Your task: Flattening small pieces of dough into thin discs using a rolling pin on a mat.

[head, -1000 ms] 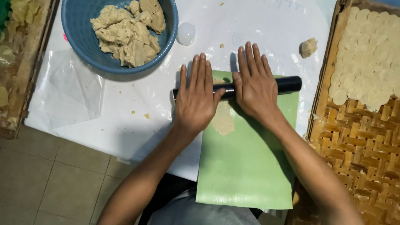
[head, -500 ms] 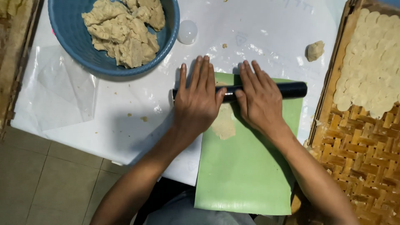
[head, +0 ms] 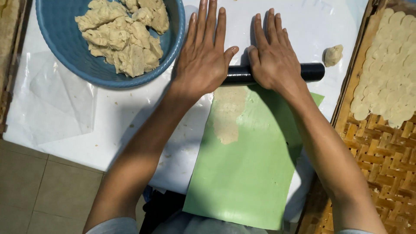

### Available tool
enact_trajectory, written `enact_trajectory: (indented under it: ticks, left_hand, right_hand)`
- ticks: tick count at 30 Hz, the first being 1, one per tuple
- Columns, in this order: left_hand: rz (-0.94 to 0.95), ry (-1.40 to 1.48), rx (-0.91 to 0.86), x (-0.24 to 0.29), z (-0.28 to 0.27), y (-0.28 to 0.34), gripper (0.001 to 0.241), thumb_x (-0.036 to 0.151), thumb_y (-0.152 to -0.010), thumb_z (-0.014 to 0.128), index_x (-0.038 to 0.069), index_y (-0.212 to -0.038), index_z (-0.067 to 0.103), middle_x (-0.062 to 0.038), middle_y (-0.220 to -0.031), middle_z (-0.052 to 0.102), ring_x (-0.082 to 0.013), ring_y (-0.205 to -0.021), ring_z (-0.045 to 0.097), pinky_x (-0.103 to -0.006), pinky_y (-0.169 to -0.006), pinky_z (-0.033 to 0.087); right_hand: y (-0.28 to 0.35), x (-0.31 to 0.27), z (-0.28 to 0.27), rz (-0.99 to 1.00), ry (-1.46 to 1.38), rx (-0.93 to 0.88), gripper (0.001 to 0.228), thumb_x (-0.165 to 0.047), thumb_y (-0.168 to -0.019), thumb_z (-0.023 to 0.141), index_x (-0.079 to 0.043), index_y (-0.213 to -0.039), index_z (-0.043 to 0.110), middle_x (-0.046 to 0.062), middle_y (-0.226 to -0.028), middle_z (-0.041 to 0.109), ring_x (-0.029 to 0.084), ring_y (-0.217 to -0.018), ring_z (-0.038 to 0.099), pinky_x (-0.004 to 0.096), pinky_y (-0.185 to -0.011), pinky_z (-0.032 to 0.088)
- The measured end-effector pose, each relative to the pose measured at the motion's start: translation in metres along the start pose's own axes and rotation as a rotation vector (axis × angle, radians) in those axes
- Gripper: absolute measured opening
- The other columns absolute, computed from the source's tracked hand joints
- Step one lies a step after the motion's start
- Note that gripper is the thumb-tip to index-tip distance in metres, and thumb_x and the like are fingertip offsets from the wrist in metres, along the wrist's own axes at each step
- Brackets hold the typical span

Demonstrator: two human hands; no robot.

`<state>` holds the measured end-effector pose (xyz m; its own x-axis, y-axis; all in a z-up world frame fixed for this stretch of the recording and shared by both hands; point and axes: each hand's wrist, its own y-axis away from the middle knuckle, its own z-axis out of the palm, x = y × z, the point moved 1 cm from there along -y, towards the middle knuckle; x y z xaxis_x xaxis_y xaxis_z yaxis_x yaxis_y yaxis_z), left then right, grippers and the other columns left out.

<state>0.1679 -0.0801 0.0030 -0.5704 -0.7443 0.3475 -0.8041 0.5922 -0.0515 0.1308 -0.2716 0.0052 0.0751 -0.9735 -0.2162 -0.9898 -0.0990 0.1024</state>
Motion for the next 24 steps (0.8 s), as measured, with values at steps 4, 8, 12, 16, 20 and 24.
enact_trajectory:
  ticks: [4,8,12,16,20,24]
  left_hand:
    - [0.112,-0.064,0.237,-0.005,-0.001,-0.003,0.063,0.032,-0.119,0.059,-0.006,-0.16,0.029,-0.028,-0.164,0.02,-0.0421,-0.155,0.018,-0.0524,-0.131,0.015]
    - [0.265,0.003,0.433,0.002,-0.01,0.024,0.035,0.019,-0.11,0.065,-0.002,-0.137,0.061,-0.015,-0.139,0.047,-0.0276,-0.128,0.044,-0.0426,-0.111,0.037]
    - [0.188,-0.033,0.171,0.004,-0.025,0.062,0.045,0.029,-0.102,0.063,0.004,-0.139,0.06,-0.014,-0.121,0.063,-0.0258,-0.108,0.057,-0.0409,-0.097,0.044]
    - [0.172,-0.073,0.224,-0.009,-0.016,0.053,0.052,0.022,-0.094,0.07,0.007,-0.143,0.059,-0.011,-0.112,0.063,-0.0246,-0.1,0.058,-0.0412,-0.092,0.046]
    - [0.153,0.083,0.075,-0.012,-0.028,0.045,0.054,0.016,-0.096,0.066,-0.006,-0.143,0.051,-0.022,-0.113,0.065,-0.0312,-0.102,0.06,-0.0487,-0.093,0.048]
    - [-0.042,0.363,-0.086,-0.004,-0.047,0.048,0.052,0.022,-0.104,0.052,-0.006,-0.147,0.042,-0.028,-0.125,0.064,-0.0376,-0.106,0.066,-0.0564,-0.087,0.055]
  right_hand:
    - [-0.013,0.002,-0.001,0.017,-0.015,0.045,0.067,-0.023,-0.106,0.044,0.002,-0.164,0.019,0.028,-0.167,0.012,0.04,-0.154,0.006,0.052,-0.126,0.013]
    - [-0.02,0.007,0.005,0.01,-0.01,0.244,0.059,-0.021,-0.111,0.048,0.011,-0.158,0.031,0.035,-0.162,0.022,0.044,-0.151,0.015,0.052,-0.125,0.022]
    - [-0.032,0.013,0.01,-0.008,-0.015,0.471,0.049,-0.019,-0.111,0.048,0.02,-0.142,0.049,0.041,-0.147,0.043,0.048,-0.143,0.034,0.053,-0.117,0.036]
    - [-0.041,0.003,-0.009,-0.078,-0.003,0.771,0.042,-0.022,-0.115,0.041,0.012,-0.124,0.064,0.026,-0.133,0.054,0.039,-0.097,0.072,0.045,-0.08,0.06]
    - [-0.015,-0.014,-0.032,-0.271,-0.309,0.914,0.043,-0.019,-0.113,0.032,0.009,-0.115,0.065,0.025,-0.116,0.063,0.037,-0.105,0.064,0.047,-0.093,0.053]
    - [0.041,-0.036,-0.041,-0.242,-0.413,0.921,0.022,-0.003,-0.109,0.042,0.006,-0.101,0.061,0.016,-0.093,0.055,0.025,-0.081,0.05,0.038,-0.075,0.043]
